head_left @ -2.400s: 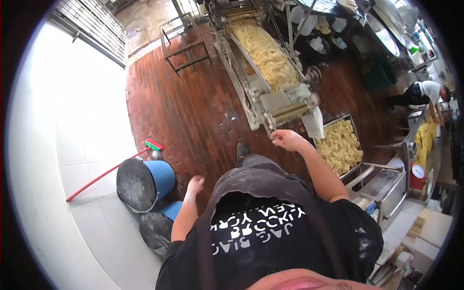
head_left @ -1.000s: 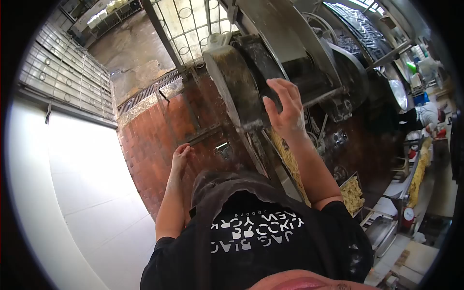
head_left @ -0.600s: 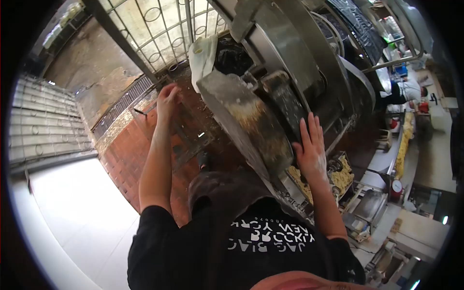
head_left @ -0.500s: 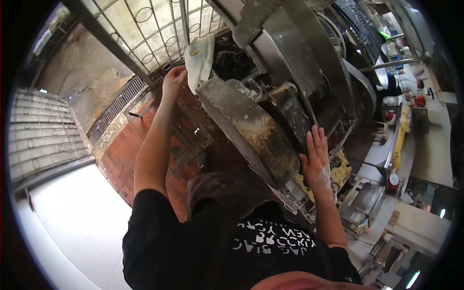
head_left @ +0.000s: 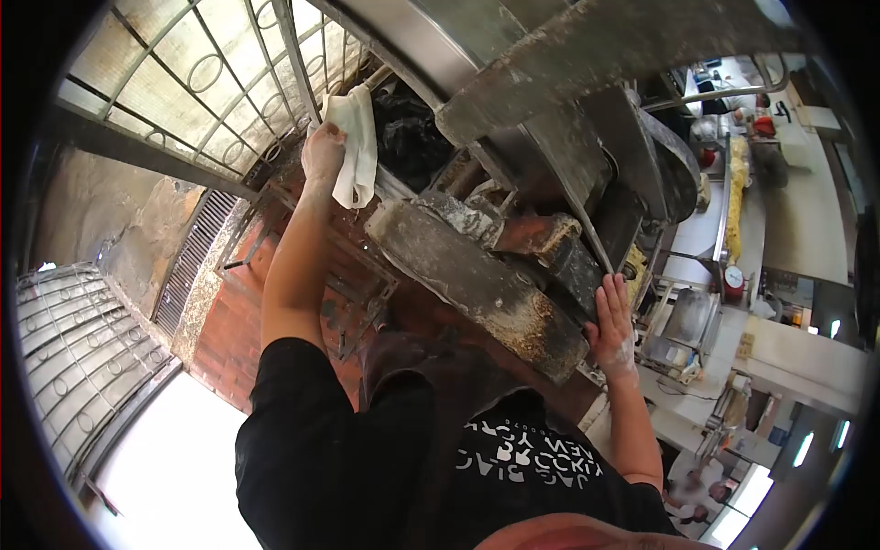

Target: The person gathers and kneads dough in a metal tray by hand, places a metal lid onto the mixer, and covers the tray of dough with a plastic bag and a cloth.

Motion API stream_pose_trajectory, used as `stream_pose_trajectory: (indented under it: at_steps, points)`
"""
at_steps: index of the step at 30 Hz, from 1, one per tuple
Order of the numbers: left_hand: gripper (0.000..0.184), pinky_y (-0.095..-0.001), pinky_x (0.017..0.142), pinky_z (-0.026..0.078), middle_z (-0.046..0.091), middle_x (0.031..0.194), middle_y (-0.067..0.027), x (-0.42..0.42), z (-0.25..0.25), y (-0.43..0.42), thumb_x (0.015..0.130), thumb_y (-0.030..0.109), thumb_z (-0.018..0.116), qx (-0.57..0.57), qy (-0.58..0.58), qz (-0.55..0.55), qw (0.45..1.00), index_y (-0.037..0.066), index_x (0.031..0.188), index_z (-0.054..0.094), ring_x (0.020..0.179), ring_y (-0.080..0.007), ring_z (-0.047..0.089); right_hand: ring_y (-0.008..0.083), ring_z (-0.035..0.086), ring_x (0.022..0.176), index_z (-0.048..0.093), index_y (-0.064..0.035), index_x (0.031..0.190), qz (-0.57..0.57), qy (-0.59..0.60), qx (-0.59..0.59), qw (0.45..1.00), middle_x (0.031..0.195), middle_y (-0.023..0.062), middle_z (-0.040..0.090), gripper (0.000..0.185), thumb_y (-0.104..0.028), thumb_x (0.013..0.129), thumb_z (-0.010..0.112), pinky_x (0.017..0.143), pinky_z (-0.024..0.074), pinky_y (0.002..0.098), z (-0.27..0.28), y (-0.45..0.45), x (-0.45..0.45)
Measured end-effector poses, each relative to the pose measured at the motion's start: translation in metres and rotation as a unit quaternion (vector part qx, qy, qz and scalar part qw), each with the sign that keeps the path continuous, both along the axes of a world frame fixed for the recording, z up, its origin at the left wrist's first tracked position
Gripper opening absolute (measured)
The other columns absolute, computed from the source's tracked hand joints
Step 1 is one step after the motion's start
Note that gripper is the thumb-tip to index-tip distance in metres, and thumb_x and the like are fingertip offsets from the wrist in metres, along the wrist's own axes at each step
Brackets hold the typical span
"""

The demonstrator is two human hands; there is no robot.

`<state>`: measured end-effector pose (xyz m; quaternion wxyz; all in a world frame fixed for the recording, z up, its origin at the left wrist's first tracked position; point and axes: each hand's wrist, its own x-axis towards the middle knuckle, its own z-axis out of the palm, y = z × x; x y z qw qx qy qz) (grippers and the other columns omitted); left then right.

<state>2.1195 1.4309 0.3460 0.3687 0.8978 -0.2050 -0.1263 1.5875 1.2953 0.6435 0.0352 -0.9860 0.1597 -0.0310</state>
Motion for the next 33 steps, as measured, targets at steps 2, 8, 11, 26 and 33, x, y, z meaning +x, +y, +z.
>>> stream_pose_trajectory:
  at_steps: [2, 8, 11, 26, 33]
  points:
    - [0.028, -0.0496, 0.085, 0.053, 0.071, 0.095, -0.0245, 0.004, 0.019, -0.010, 0.089, 0.029, 0.066, -0.029, 0.000, -0.053, 0.998, 0.009, 0.109, 0.069, 0.096, -0.0415, 0.068, 0.0449, 0.033, 0.147, 0.046, -0.0003, 0.146, -0.003, -0.001, 0.002, 1.000, 0.156, 0.0210, 0.040, 0.061, -0.015, 0.091, 0.067, 0.120, 0.0288, 0.0558, -0.002, 0.000, 0.001]
    - [0.098, -0.0445, 0.106, 0.046, 0.056, 0.137, -0.0285, 0.073, 0.072, -0.089, 0.078, 0.050, 0.082, -0.111, 0.015, -0.117, 0.987, 0.003, 0.151, 0.034, 0.129, -0.0420, 0.054, 0.0466, 0.032, 0.147, 0.043, -0.0011, 0.149, -0.002, 0.013, -0.001, 1.000, 0.157, 0.0218, 0.039, 0.057, -0.017, 0.097, 0.060, 0.120, 0.0290, 0.0545, -0.005, 0.000, -0.003]
    - [0.124, -0.0499, 0.117, 0.035, 0.037, 0.157, -0.0267, 0.040, 0.012, -0.126, 0.066, 0.059, 0.088, -0.030, -0.039, -0.288, 0.956, 0.008, 0.159, 0.023, 0.145, -0.0405, 0.037, 0.0459, 0.031, 0.148, 0.040, -0.0019, 0.151, -0.001, 0.016, -0.006, 1.000, 0.158, 0.0214, 0.037, 0.057, -0.020, 0.100, 0.057, 0.121, 0.0284, 0.0539, -0.006, 0.000, -0.003]
    - [0.030, -0.0372, 0.058, 0.054, 0.074, 0.082, -0.0134, -0.039, 0.011, -0.129, 0.082, 0.002, 0.069, -0.365, 0.171, -0.161, 0.901, 0.005, 0.112, 0.069, 0.063, -0.0226, 0.068, 0.0455, 0.035, 0.146, 0.043, -0.0021, 0.149, 0.003, 0.004, -0.020, 1.000, 0.156, 0.0208, 0.041, 0.057, -0.018, 0.097, 0.060, 0.120, 0.0305, 0.0543, -0.007, -0.001, -0.002]
    - [0.030, -0.0358, 0.085, 0.055, 0.074, 0.107, -0.0116, -0.016, -0.043, 0.013, 0.096, 0.014, 0.058, -0.406, 0.251, -0.037, 0.878, 0.001, 0.120, 0.069, 0.096, -0.0239, 0.070, 0.0444, 0.036, 0.145, 0.046, 0.0008, 0.146, 0.011, -0.008, -0.017, 1.000, 0.155, 0.0213, 0.042, 0.061, -0.012, 0.090, 0.066, 0.120, 0.0317, 0.0530, 0.001, 0.001, 0.003]
